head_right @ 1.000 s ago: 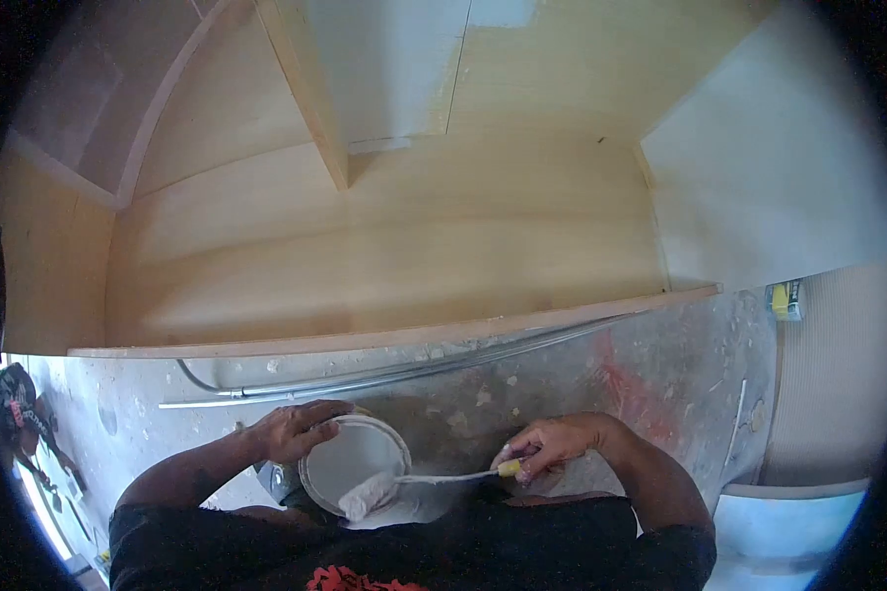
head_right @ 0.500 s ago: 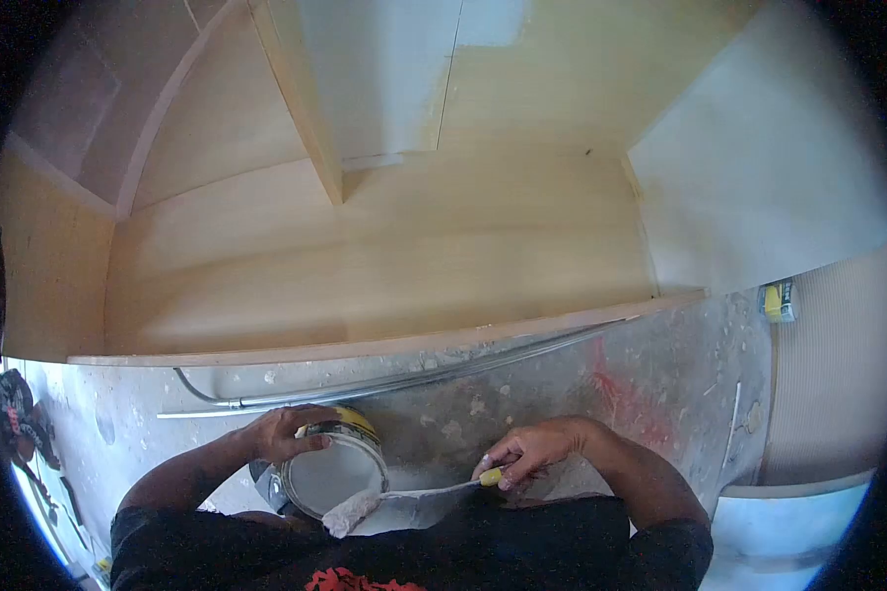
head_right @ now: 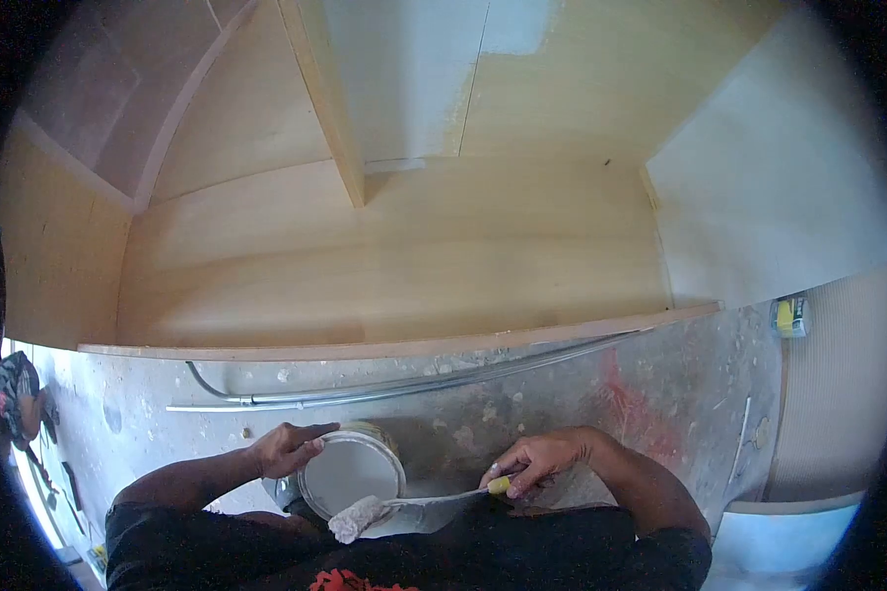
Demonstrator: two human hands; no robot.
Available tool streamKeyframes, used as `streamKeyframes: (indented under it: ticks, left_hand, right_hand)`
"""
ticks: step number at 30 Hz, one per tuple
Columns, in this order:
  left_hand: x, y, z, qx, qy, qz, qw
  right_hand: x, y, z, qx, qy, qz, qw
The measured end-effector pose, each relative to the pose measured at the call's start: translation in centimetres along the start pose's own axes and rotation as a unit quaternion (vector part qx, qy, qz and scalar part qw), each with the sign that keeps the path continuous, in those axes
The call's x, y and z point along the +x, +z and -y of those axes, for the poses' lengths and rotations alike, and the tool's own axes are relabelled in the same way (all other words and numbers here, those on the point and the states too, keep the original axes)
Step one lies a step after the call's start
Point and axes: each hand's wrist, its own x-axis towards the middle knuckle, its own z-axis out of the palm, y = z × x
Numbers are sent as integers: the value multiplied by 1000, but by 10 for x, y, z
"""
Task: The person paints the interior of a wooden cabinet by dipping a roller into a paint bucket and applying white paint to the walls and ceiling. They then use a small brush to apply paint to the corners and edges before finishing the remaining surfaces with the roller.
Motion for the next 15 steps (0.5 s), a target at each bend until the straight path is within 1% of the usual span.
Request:
streamKeyframes:
  ticks: [2, 5, 8, 11, 14, 15]
  left_hand:
    - [-2, 6, 1, 6, 8, 3, 1000]
    - [2, 14, 12, 27, 28, 10, 999]
    - [10, 7, 13, -18, 84, -8, 996]
    - [15, 2, 13, -23, 100, -1, 995]
    - [15, 0, 10, -8, 96, -4, 995]
    - [16, 0, 12, -3, 110, -15, 994]
  right_hand:
    - [1, 1, -3, -6, 3, -14, 1000]
    - [2, -3, -8, -28, 25, -9, 999]
    - [0, 0, -5, 2, 39, 4, 999]
    - [-6, 6, 3, 9, -12, 0, 1000]
    - [-15, 8, 6, 16, -49, -12, 999]
    - [-22, 10, 11, 11, -55, -31, 998]
